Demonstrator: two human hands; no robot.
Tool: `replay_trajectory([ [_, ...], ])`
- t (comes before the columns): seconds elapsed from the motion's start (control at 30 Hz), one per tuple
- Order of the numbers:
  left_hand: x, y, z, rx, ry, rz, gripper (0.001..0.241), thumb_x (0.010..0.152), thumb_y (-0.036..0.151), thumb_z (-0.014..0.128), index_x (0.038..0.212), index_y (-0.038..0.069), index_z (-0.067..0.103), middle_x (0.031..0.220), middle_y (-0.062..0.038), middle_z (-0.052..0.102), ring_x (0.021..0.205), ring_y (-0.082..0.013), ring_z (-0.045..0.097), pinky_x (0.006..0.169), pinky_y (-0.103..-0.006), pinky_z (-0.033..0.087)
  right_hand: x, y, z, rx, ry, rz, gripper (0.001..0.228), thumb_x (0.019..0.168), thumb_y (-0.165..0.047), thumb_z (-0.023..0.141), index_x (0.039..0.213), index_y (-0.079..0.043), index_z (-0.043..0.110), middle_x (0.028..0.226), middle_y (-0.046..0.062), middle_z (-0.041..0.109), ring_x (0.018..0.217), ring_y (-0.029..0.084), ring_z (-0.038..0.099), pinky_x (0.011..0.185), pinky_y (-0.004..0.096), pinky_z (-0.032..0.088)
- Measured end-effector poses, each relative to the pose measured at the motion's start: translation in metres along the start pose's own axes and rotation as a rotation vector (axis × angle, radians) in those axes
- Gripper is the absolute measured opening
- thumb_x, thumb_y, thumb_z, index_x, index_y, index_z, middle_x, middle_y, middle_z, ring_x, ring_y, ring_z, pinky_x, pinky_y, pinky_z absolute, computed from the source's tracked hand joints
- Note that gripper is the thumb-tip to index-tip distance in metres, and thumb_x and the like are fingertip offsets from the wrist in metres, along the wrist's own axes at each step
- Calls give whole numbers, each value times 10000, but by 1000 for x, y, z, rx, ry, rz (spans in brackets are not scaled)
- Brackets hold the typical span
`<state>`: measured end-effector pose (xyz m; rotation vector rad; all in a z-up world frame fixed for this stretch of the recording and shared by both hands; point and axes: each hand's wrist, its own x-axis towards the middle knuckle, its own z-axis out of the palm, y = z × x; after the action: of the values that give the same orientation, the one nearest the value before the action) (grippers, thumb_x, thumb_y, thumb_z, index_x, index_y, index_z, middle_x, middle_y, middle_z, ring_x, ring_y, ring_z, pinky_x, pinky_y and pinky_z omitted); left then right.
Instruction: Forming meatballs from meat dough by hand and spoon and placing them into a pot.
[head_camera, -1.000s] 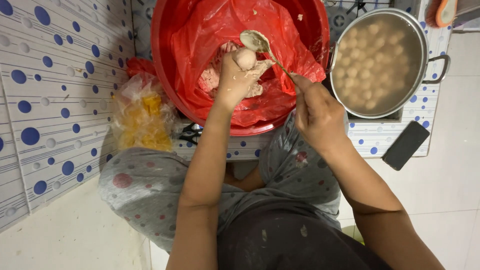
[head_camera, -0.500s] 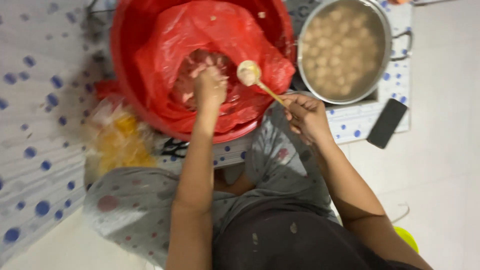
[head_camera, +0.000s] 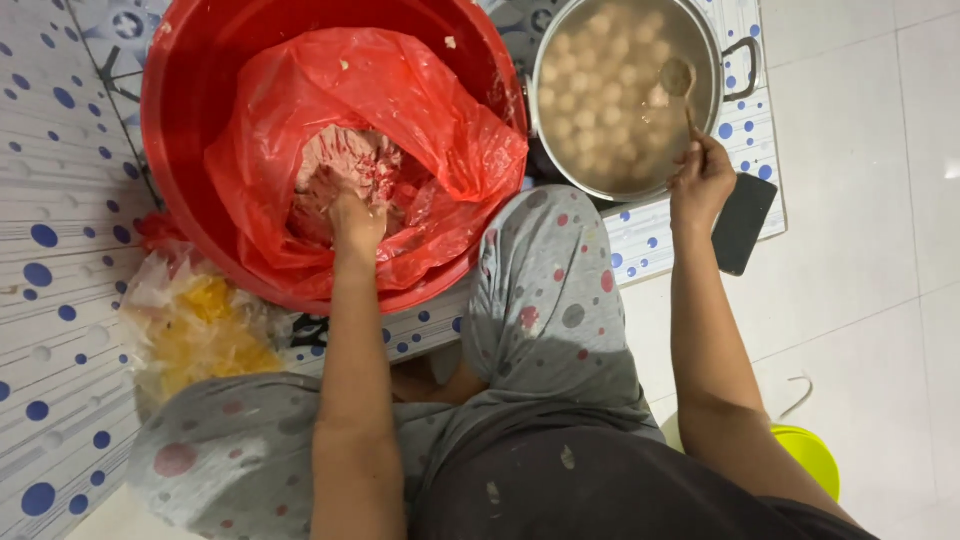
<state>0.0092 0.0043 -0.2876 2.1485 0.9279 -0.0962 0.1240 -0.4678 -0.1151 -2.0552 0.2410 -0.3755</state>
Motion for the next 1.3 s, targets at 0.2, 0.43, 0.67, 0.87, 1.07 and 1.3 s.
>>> replay_trajectory([
  [0.2,-47,50,-66,584,-254,-290,363,1033,227,498,1338,170,685,1406,-258,580,1243,-524,543,876,-733,463,-42,-62,7,182,24,-31,223,1108,-23,513,1261,43,660,786,133,645,505,128,549,482,254,485],
  [0.43,-33,39,-81,301,-177,12,349,823,401,734,1050,141,786,994,-134,771,1012,-365,732,837,-492,586,-136,-109,47,526,-191,266,112,1050,-98,587,1099,-45,673,711,111,675,400,122,566,376,245,496],
  [0.67,-50,81,-113,-1012,-63,64,238,877,200,855,1006,86,691,849,-51,637,788,-161,685,633,-329,634,-171,-124,84,562,-358,176,233,1054,-49,555,1234,21,686,717,148,666,378,103,486,360,253,476],
  [0.87,-55,103,-130,-1175,-39,119,199,890,7,730,1051,103,663,897,-38,698,777,-123,716,646,-293,677,-163,-120,84,623,-366,163,250,1057,-26,536,1256,62,660,705,150,641,367,83,435,346,248,452],
  [1.07,-48,88,-100,-1241,66,-84,307,828,-92,816,881,134,616,692,-6,563,590,-170,672,508,-349,683,-165,-131,84,607,-378,141,246,1053,-21,537,1248,58,665,701,152,641,369,79,445,352,244,452],
  [1.3,-76,131,-146,-941,62,101,272,855,58,891,839,121,627,719,-32,567,604,-130,633,445,-351,596,-165,-127,86,593,-383,149,242,1053,-18,538,1243,55,667,702,151,644,376,70,445,350,241,456],
])
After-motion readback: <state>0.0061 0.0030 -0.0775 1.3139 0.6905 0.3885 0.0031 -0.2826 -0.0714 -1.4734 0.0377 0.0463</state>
